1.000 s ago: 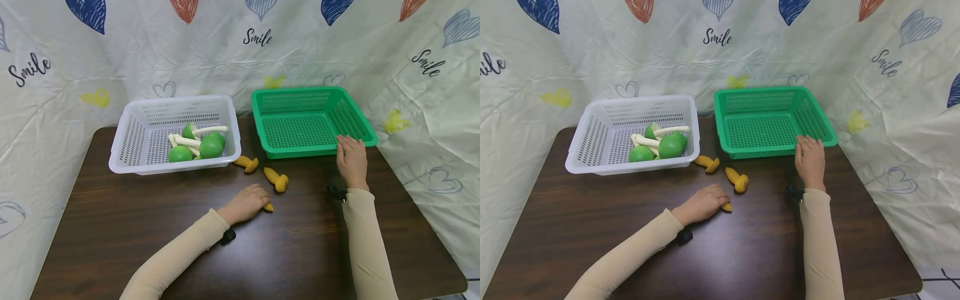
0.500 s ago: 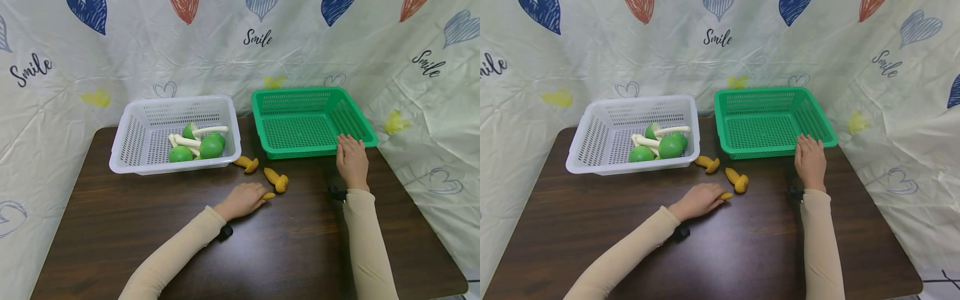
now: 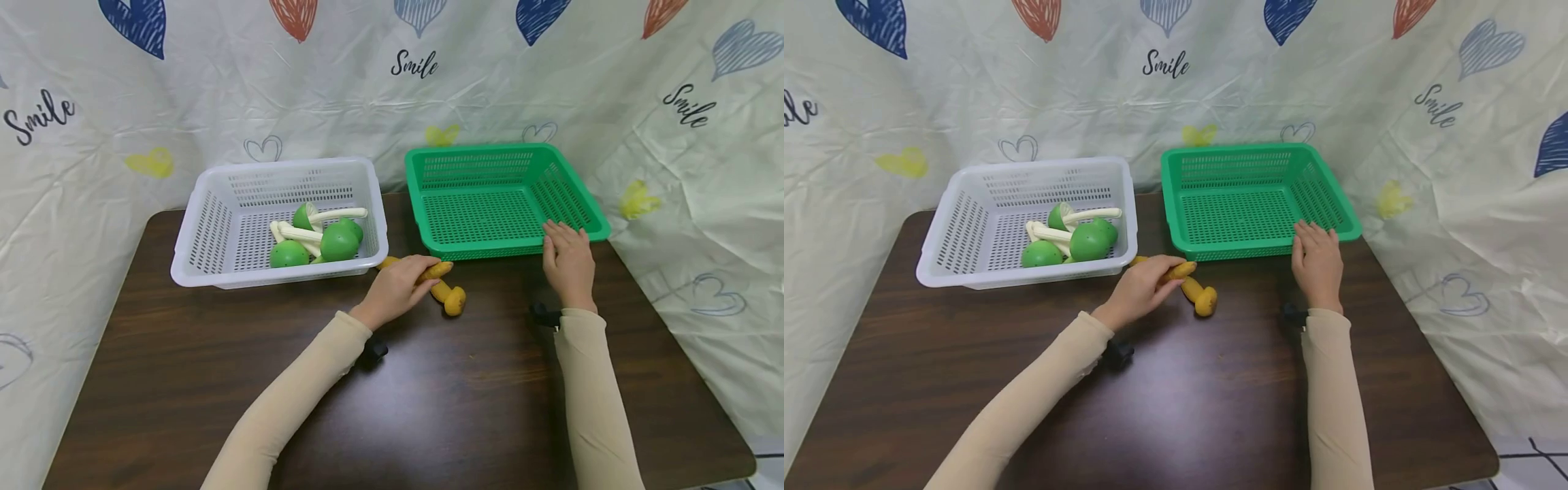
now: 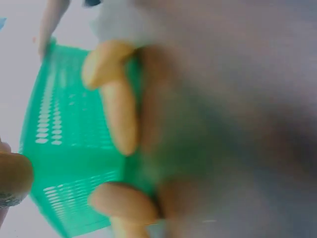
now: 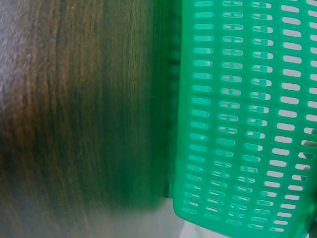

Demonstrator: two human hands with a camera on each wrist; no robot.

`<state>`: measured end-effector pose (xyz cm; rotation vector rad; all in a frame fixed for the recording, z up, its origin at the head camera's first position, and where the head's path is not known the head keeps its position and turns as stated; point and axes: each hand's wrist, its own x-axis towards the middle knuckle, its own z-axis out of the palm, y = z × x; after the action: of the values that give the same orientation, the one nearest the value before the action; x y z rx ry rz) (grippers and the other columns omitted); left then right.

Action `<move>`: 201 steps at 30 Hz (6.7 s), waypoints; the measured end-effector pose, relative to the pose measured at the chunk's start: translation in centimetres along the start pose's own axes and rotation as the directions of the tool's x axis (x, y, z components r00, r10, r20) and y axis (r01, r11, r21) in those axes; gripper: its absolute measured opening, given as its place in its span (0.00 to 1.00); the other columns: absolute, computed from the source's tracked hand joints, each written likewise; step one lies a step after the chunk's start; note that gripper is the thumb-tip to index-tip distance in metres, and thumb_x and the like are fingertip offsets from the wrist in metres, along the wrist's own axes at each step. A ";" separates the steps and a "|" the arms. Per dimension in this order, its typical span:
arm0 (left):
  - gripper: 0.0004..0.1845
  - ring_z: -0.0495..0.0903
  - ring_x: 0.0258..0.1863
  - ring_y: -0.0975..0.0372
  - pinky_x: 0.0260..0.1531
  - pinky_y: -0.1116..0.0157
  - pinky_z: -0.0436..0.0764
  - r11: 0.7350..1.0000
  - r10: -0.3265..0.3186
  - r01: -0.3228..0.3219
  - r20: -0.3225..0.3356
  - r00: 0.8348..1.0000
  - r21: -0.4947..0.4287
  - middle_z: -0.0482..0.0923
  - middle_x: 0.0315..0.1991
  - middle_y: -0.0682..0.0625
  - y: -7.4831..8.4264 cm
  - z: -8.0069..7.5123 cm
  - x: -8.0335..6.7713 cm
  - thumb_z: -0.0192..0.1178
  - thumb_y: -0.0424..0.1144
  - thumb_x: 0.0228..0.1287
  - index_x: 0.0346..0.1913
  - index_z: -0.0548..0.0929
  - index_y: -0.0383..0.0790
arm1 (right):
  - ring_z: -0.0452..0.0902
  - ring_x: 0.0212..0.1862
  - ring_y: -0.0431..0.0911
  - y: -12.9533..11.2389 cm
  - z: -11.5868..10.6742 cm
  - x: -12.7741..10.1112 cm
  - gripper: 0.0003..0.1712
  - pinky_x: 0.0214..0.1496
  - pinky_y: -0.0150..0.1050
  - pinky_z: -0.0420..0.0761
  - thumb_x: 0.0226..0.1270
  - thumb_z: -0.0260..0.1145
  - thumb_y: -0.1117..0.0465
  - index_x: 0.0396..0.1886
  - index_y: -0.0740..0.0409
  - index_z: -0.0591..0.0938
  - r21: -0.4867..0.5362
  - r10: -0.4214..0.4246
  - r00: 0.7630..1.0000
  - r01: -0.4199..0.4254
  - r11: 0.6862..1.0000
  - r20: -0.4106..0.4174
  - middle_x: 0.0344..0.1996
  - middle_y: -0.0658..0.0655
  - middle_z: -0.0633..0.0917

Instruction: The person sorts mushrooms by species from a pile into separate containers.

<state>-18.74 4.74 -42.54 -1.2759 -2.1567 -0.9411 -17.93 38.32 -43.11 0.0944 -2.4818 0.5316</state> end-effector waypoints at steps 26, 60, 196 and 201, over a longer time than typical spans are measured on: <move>0.18 0.82 0.42 0.63 0.41 0.71 0.79 0.982 -0.090 0.064 0.135 0.987 0.180 0.82 0.49 0.51 -1.5 0.6 9.7 0.61 0.42 0.65 0.56 0.80 0.41 | 0.68 0.61 0.60 0.1 0.5 -0.3 0.18 0.70 0.54 0.51 0.72 0.52 0.63 0.54 0.68 0.79 -0.010 -0.002 1.000 0.002 1.000 -0.017 0.55 0.66 0.79; 0.11 0.73 0.18 0.65 0.22 0.71 0.75 0.924 -0.352 0.242 0.413 0.840 0.295 0.82 0.30 0.51 -2.0 1.9 11.8 0.52 0.39 0.71 0.51 0.79 0.42 | 0.70 0.60 0.61 0.2 0.5 -0.2 0.17 0.69 0.56 0.54 0.72 0.53 0.64 0.52 0.68 0.80 -0.029 -0.022 0.997 0.021 0.999 -0.067 0.53 0.65 0.80; 0.12 0.77 0.47 0.61 0.48 0.69 0.75 0.967 -0.059 -0.101 0.589 0.806 0.235 0.80 0.45 0.52 -1.4 5.6 0.6 0.54 0.36 0.69 0.52 0.80 0.41 | 0.70 0.59 0.61 -0.2 1.3 -0.1 0.17 0.69 0.56 0.52 0.72 0.51 0.65 0.50 0.70 0.81 0.033 0.010 0.991 -0.005 0.999 -0.132 0.51 0.67 0.81; 0.14 0.76 0.48 0.62 0.50 0.69 0.74 0.980 -0.090 -0.048 0.637 0.765 0.196 0.78 0.47 0.52 -1.3 5.3 0.6 0.55 0.39 0.69 0.55 0.77 0.41 | 0.70 0.59 0.61 -0.1 1.3 0.0 0.17 0.70 0.55 0.52 0.72 0.51 0.64 0.50 0.69 0.81 0.031 0.019 0.992 -0.015 0.999 -0.124 0.51 0.67 0.81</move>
<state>-20.43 8.67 -46.05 -1.6397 -2.6914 -0.2673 -18.59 37.68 -44.07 0.0506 -2.3556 0.5646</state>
